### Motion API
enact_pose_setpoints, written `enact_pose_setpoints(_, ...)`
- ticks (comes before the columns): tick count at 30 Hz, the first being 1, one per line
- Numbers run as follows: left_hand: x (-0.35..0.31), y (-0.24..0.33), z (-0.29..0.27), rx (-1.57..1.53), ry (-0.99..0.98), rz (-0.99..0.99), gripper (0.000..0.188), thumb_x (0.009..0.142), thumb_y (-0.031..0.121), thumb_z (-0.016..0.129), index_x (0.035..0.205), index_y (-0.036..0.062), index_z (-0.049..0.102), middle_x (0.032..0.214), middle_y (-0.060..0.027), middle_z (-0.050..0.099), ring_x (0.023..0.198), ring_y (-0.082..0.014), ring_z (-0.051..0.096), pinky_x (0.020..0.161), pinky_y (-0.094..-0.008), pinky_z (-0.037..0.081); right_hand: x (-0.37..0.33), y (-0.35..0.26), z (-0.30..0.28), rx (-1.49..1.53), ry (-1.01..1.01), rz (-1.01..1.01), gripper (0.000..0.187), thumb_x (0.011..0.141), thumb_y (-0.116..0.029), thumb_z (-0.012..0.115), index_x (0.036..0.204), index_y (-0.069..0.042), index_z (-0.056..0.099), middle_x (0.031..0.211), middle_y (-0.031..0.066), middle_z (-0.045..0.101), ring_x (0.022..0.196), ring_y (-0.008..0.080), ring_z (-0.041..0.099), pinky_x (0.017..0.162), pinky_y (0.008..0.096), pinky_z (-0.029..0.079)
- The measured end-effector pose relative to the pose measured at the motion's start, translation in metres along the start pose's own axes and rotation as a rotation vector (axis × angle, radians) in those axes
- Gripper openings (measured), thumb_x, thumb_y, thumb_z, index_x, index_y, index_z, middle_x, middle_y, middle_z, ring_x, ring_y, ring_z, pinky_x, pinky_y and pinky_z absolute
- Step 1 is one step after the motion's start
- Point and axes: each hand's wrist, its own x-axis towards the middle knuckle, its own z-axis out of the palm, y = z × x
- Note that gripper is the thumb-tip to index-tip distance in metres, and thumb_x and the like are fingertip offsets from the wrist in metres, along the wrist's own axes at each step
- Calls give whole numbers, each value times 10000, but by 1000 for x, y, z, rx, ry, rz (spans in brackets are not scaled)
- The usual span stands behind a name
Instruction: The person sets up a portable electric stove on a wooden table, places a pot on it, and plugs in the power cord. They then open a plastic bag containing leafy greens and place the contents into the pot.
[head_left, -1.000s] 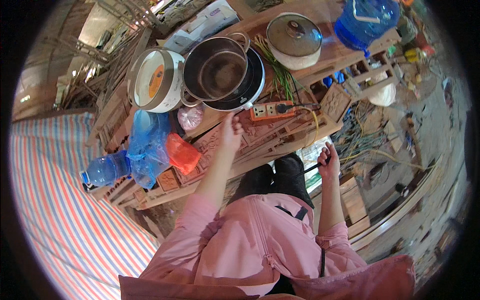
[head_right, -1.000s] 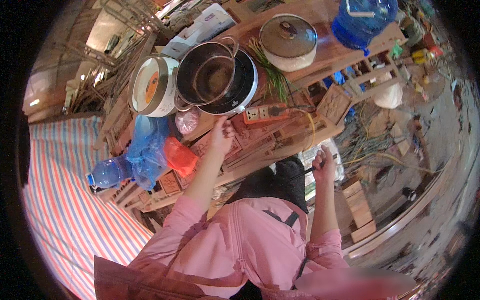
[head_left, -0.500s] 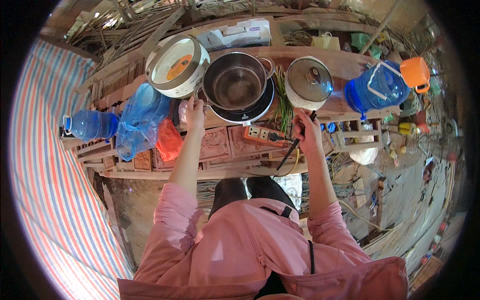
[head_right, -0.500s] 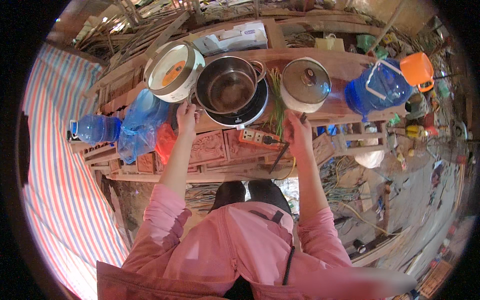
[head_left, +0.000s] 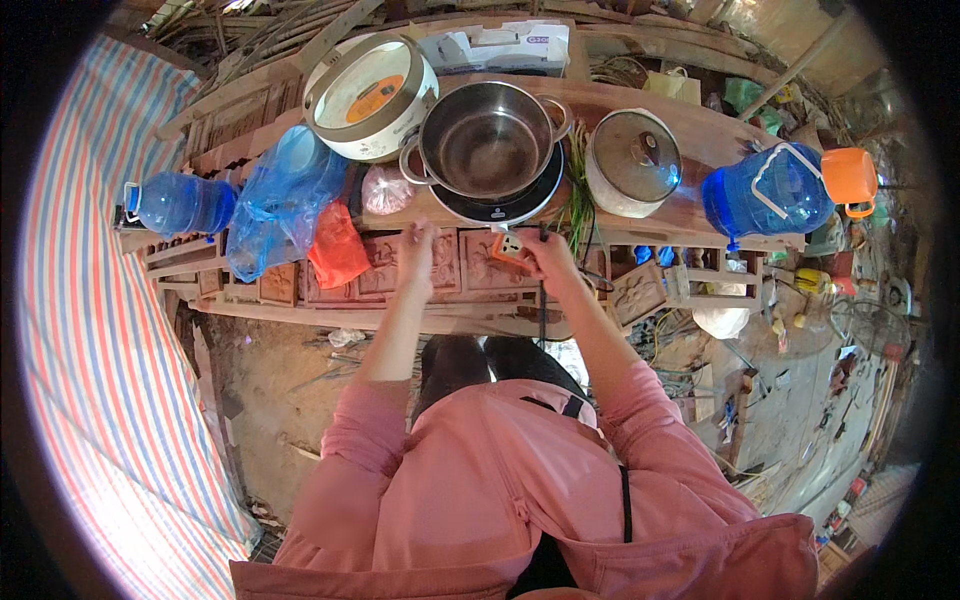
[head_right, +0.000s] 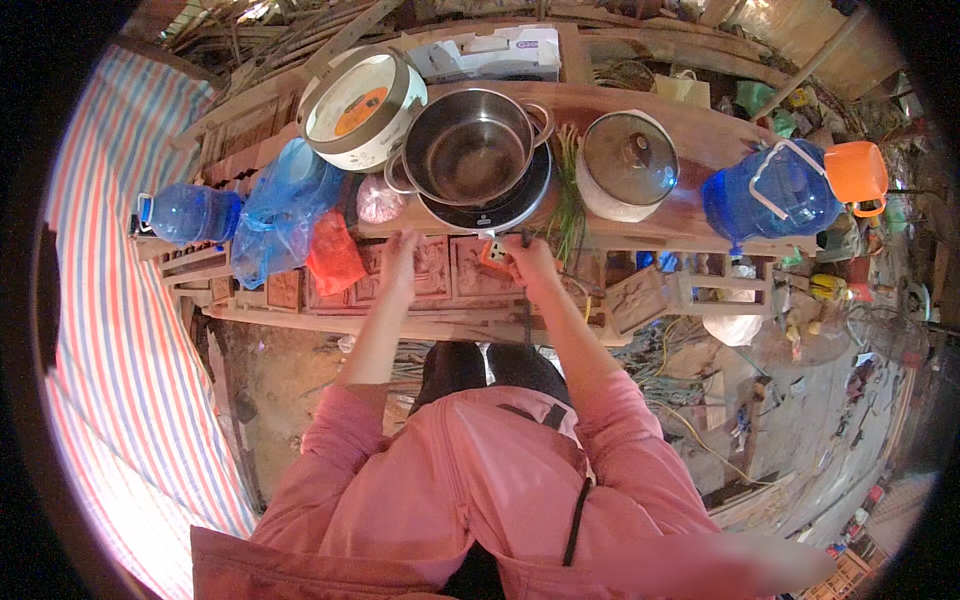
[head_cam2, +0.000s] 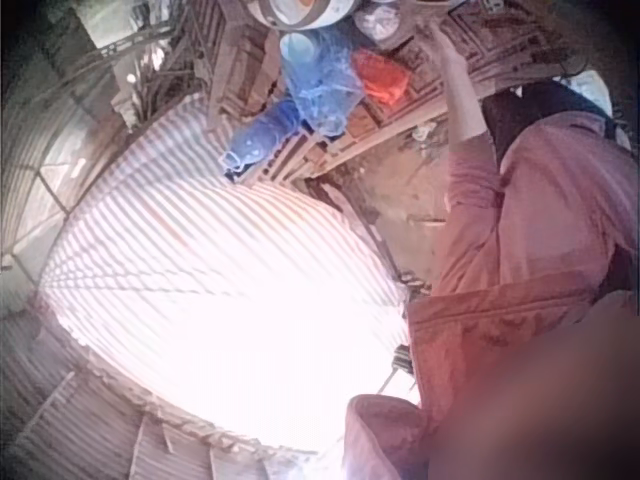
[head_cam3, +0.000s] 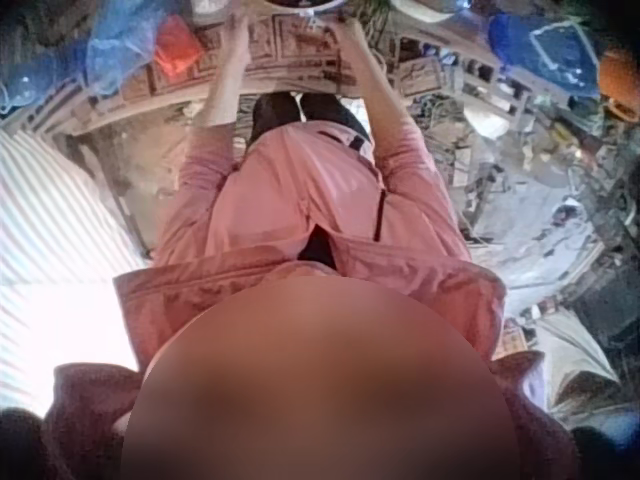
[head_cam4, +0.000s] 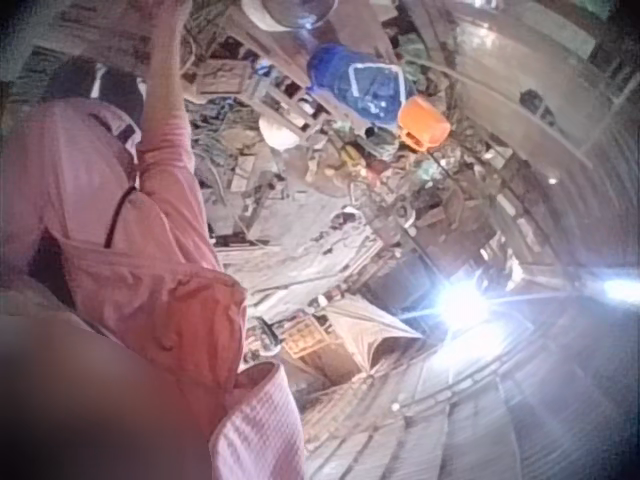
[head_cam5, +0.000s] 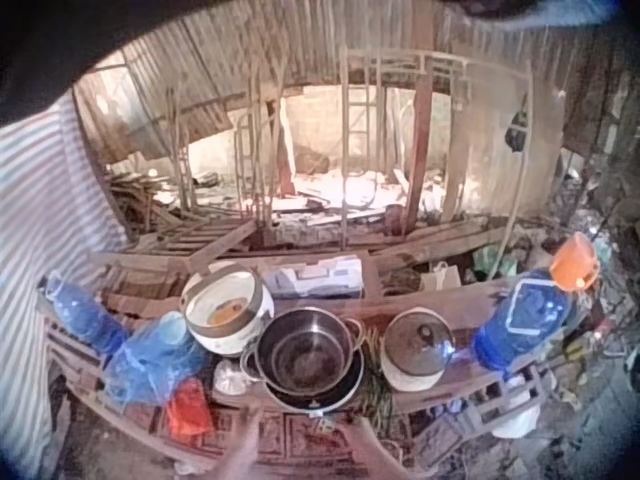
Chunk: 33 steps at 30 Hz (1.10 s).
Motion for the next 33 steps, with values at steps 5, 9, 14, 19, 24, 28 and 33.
enact_pose_setpoints(5, -34, -47, -13, 5, -145, -23, 364, 968, 267, 569, 1277, 84, 511, 864, 5, 592, 619, -51, 509, 509, -212, 401, 27, 26, 39, 62, 49, -31, 223, 847, -193, 675, 801, -16, 549, 598, 52, 558, 418, 113, 447, 362, 275, 264)
enact_pose_setpoints(9, -44, -56, -47, 4, -192, 2, 389, 977, 215, 537, 1334, 73, 478, 940, -37, 623, 638, -59, 520, 536, -210, 407, 36, 32, 48, 122, 155, -47, 207, 833, -176, 691, 794, -45, 536, 609, 40, 546, 433, 106, 441, 366, 271, 248)
enact_pose_setpoints(14, -64, -61, -87, -35, -4, -93, 367, 941, 171, 554, 1287, 52, 523, 914, -45, 616, 613, -65, 475, 543, -223, 388, 53, 50, 55, -123, 346, -316, 303, 776, -151, 741, 909, 3, 518, 779, 119, 619, 646, 223, 590, 561, 365, 448)
enact_pose_setpoints(19, -79, -78, -120, -14, 114, -150, 361, 943, 177, 551, 1285, 64, 520, 901, -22, 615, 579, -62, 455, 521, -224, 367, 61, 56, 62, -183, 435, -287, 438, 735, -133, 767, 1029, 17, 478, 942, 185, 617, 881, 306, 596, 753, 429, 465)
enact_pose_setpoints(24, -93, -105, -148, -64, 63, -136, 379, 932, 164, 556, 1291, 54, 504, 930, -32, 611, 592, -63, 465, 513, -229, 368, 42, 47, 65, -103, 427, -328, 433, 755, -131, 766, 1026, 16, 462, 816, 117, 593, 682, 226, 595, 597, 344, 466)
enact_pose_setpoints(28, -95, -119, -185, -115, 21, -157, 365, 935, 146, 536, 1284, 47, 501, 970, -45, 619, 600, -68, 479, 510, -232, 387, -3, 26, 52, 251, 295, -236, 304, 855, -222, 689, 1005, -34, 503, 690, 39, 545, 491, 125, 497, 388, 265, 348)
enact_pose_setpoints(33, -87, -135, -259, -98, 52, -224, 342, 954, 176, 532, 1288, 107, 514, 1050, -37, 636, 629, -77, 516, 536, -221, 423, -74, -10, 9, 421, 330, -370, 168, 915, -249, 620, 914, -85, 585, 628, 21, 522, 430, 82, 419, 342, 219, 263)
